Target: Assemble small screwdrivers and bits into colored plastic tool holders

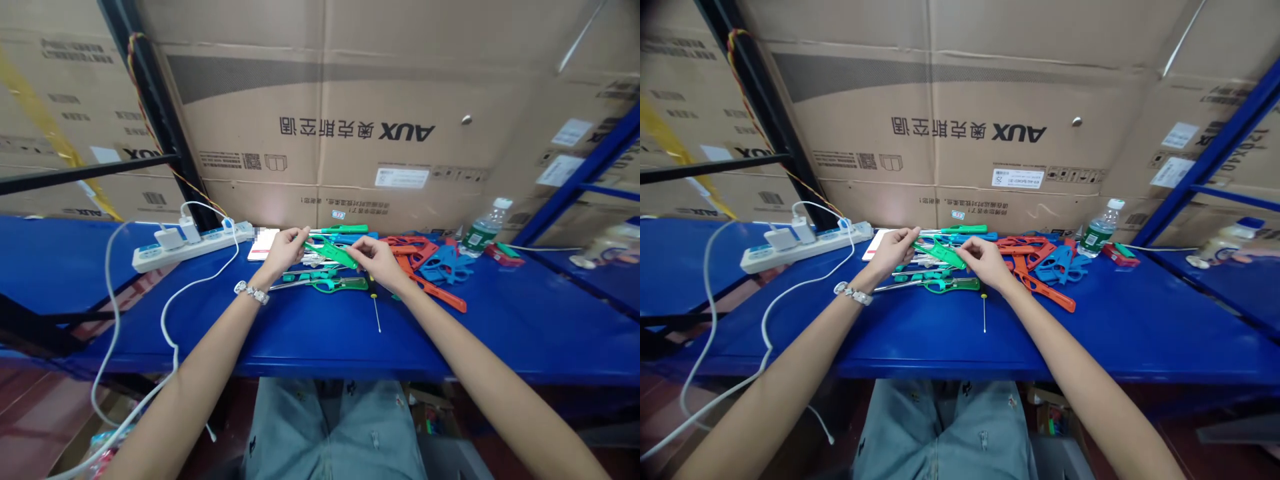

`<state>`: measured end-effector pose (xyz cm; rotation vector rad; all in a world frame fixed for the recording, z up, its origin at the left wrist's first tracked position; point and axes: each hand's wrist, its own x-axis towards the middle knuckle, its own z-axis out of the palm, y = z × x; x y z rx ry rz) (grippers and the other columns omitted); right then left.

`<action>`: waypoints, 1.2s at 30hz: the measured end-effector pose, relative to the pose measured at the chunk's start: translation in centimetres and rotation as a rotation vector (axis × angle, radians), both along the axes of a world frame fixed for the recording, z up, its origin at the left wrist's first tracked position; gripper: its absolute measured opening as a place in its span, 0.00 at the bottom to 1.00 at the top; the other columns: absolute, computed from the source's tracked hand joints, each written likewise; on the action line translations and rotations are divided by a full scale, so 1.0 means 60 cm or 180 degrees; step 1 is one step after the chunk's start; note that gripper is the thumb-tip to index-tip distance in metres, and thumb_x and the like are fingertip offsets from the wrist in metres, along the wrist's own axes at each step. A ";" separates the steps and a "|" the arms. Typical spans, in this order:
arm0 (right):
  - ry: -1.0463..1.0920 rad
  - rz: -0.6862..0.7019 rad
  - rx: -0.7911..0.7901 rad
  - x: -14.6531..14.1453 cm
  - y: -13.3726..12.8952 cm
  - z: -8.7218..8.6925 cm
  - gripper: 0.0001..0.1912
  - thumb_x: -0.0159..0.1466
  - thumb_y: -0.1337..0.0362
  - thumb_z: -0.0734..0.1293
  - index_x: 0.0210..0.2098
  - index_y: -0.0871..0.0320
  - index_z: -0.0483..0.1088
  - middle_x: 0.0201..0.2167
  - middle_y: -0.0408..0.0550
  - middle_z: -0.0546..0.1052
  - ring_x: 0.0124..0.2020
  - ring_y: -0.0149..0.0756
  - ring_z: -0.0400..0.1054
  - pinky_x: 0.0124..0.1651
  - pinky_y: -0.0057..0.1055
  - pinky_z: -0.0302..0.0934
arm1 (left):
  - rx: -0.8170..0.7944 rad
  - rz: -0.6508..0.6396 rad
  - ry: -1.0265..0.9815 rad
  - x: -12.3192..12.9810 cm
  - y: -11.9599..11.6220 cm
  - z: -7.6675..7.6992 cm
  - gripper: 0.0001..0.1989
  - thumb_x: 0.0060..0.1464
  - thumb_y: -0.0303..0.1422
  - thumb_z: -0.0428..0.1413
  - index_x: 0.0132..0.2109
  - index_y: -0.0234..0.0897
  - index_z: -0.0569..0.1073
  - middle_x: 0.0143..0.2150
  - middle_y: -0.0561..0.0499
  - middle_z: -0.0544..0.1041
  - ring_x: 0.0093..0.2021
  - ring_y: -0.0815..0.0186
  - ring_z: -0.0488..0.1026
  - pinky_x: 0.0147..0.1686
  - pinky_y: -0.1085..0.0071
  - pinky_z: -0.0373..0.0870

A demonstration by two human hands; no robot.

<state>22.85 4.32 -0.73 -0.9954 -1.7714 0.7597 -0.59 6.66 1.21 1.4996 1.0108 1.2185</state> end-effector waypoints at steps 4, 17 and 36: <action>0.0098 0.0067 -0.0225 -0.004 -0.005 0.013 0.26 0.64 0.37 0.65 0.32 0.56 0.71 0.28 0.46 0.78 0.25 0.33 0.68 0.27 0.30 0.62 | 0.0424 -0.0127 0.0156 0.011 -0.010 -0.003 0.23 0.61 0.50 0.58 0.28 0.38 0.64 0.16 0.59 0.61 0.16 0.75 0.57 0.18 0.77 0.54; -0.0461 0.0318 -0.0382 0.009 -0.020 0.009 0.25 0.69 0.42 0.61 0.29 0.56 0.72 0.24 0.45 0.72 0.26 0.33 0.64 0.31 0.32 0.59 | 0.0444 -0.0616 0.0231 -0.006 -0.030 -0.011 0.16 0.62 0.46 0.57 0.36 0.37 0.71 0.19 0.59 0.63 0.16 0.73 0.61 0.16 0.75 0.57; -0.1966 0.0338 0.0747 0.014 -0.019 0.008 0.12 0.60 0.61 0.77 0.43 0.55 0.80 0.41 0.51 0.80 0.46 0.45 0.71 0.51 0.42 0.63 | 0.0693 -0.0613 0.1438 -0.051 -0.026 -0.016 0.12 0.58 0.39 0.61 0.30 0.37 0.77 0.26 0.48 0.79 0.27 0.68 0.74 0.28 0.73 0.70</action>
